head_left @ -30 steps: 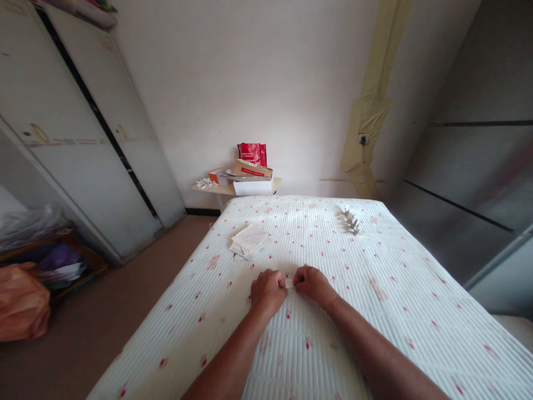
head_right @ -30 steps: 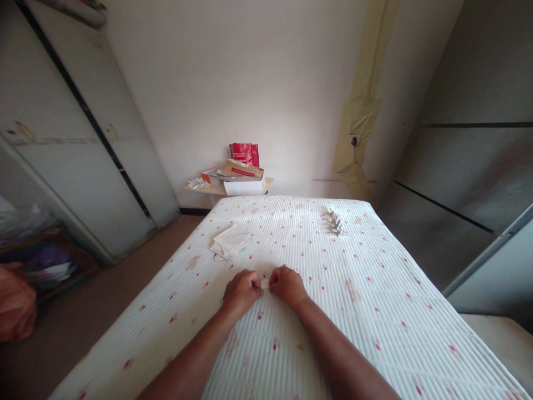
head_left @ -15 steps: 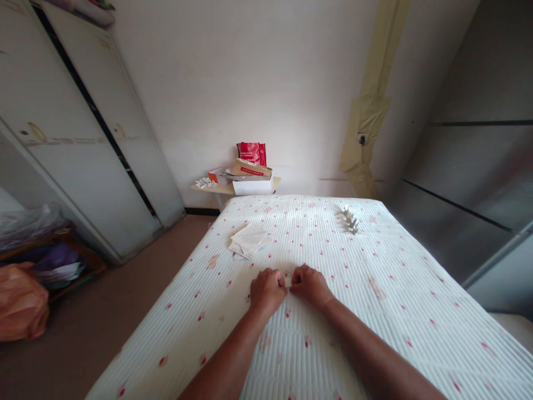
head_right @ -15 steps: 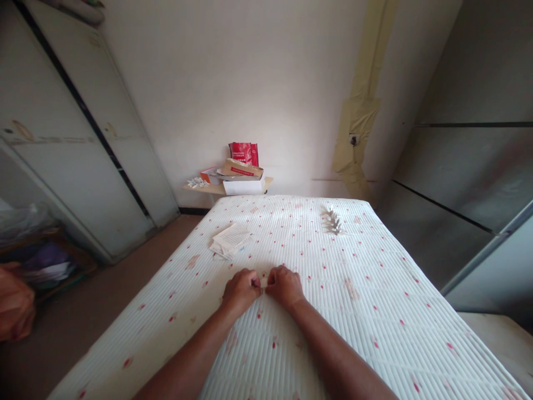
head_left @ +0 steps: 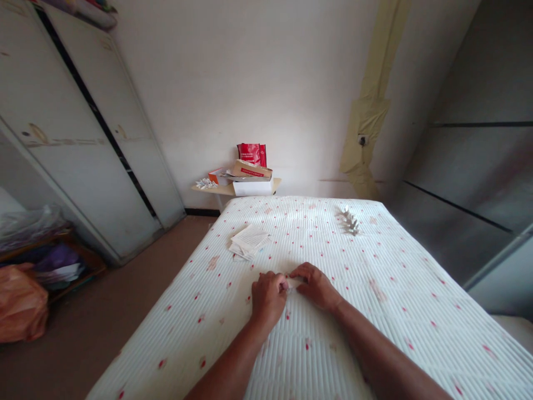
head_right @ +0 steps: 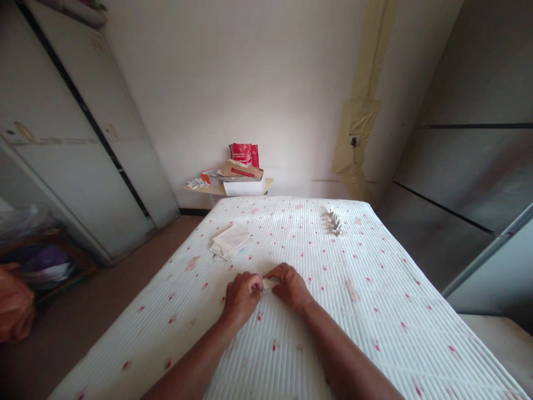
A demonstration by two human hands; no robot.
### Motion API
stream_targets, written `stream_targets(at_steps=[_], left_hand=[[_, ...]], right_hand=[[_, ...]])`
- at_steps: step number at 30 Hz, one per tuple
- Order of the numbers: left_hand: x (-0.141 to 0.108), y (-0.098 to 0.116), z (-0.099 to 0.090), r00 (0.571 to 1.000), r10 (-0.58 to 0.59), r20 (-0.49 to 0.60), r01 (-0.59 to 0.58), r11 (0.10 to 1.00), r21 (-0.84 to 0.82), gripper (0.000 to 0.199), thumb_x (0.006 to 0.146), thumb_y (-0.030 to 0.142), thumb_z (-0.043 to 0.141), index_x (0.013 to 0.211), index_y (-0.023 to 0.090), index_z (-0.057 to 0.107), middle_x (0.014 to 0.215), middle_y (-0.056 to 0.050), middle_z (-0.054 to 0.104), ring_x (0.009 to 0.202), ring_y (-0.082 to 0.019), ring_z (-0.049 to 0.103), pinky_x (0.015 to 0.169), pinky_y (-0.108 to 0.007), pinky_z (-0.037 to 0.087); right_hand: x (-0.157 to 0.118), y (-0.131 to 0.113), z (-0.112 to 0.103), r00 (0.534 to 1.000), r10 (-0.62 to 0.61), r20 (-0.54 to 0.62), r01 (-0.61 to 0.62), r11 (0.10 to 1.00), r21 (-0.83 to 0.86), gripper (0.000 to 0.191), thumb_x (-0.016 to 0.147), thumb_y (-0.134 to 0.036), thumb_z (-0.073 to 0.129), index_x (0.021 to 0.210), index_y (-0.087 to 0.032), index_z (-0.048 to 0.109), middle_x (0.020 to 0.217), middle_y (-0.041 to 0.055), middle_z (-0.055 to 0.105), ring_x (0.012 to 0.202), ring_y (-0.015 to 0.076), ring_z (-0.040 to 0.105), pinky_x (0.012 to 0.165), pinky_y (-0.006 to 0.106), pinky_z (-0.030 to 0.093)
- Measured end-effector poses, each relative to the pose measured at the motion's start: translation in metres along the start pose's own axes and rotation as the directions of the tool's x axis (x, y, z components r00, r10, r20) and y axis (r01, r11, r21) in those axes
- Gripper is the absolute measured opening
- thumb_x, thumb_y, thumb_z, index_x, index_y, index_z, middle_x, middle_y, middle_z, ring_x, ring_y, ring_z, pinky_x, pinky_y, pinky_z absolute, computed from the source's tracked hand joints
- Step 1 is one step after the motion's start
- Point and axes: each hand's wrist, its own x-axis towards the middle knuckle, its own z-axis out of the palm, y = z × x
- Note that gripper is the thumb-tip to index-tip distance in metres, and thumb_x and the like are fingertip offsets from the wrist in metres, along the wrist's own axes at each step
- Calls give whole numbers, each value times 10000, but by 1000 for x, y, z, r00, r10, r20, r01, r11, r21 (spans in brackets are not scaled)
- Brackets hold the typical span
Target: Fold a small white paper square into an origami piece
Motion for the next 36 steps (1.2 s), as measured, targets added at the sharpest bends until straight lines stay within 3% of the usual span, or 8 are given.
stream_targets(at_steps=[5,9,13,17,21,29,33,36], left_hand=[[-9,5,0,992,119,-41,-118,992,45,171,752,98,546,742,246,630,811,2,573,874,-161,490,740,-299,278],[-12,10,-6,987,158,-23,-154,982,107,182,768,112,519,778,245,644,827,-28,560,888,-184,471,740,-322,276],[-16,14,-13,986,166,-21,-161,976,146,153,733,127,535,794,231,630,863,-36,546,916,-197,457,765,-338,283],[-20,14,-16,986,164,-20,-159,974,162,112,740,178,535,794,228,619,892,-37,544,942,-208,451,799,-358,288],[-22,12,-15,989,144,-25,-138,977,160,119,755,205,527,821,232,621,903,-40,543,960,-213,451,811,-358,297],[-23,13,-11,990,138,-25,-132,978,162,213,794,395,515,881,225,610,940,-48,543,969,-231,454,811,-371,314],[-23,22,-10,996,88,-12,-84,977,197,322,726,483,575,901,214,597,954,-59,547,967,-257,455,819,-403,310],[-23,28,-10,998,68,2,-67,976,209,349,704,478,592,917,202,591,968,-71,549,980,-269,448,833,-418,303]], right_hand=[[-3,-3,-4,995,-96,33,98,993,-68,402,672,-30,460,950,-209,689,919,47,648,914,167,555,829,267,405],[-2,-11,-8,997,-30,67,41,983,-177,333,727,-70,433,858,-199,710,850,46,665,807,145,595,746,224,419],[-3,-14,-9,997,69,29,-61,973,-222,365,726,-91,445,975,-209,685,871,38,696,796,155,623,730,219,421],[-5,-14,-9,997,56,49,-45,978,-205,457,712,-81,437,1089,-249,633,946,14,696,808,154,636,744,219,425],[-5,-17,-9,995,33,94,-9,968,-251,418,727,-94,432,1049,-247,652,985,23,687,888,172,627,768,225,417],[-1,-19,-6,990,106,95,-66,932,-355,240,755,-188,491,909,-222,672,863,32,690,800,163,618,666,215,390],[3,-12,-5,988,142,63,-117,947,-299,229,728,-191,534,909,-223,670,826,24,671,754,150,605,653,212,396],[10,-6,-6,998,45,37,-39,988,-150,293,726,-124,522,964,-211,669,919,37,653,826,141,598,740,218,420]])
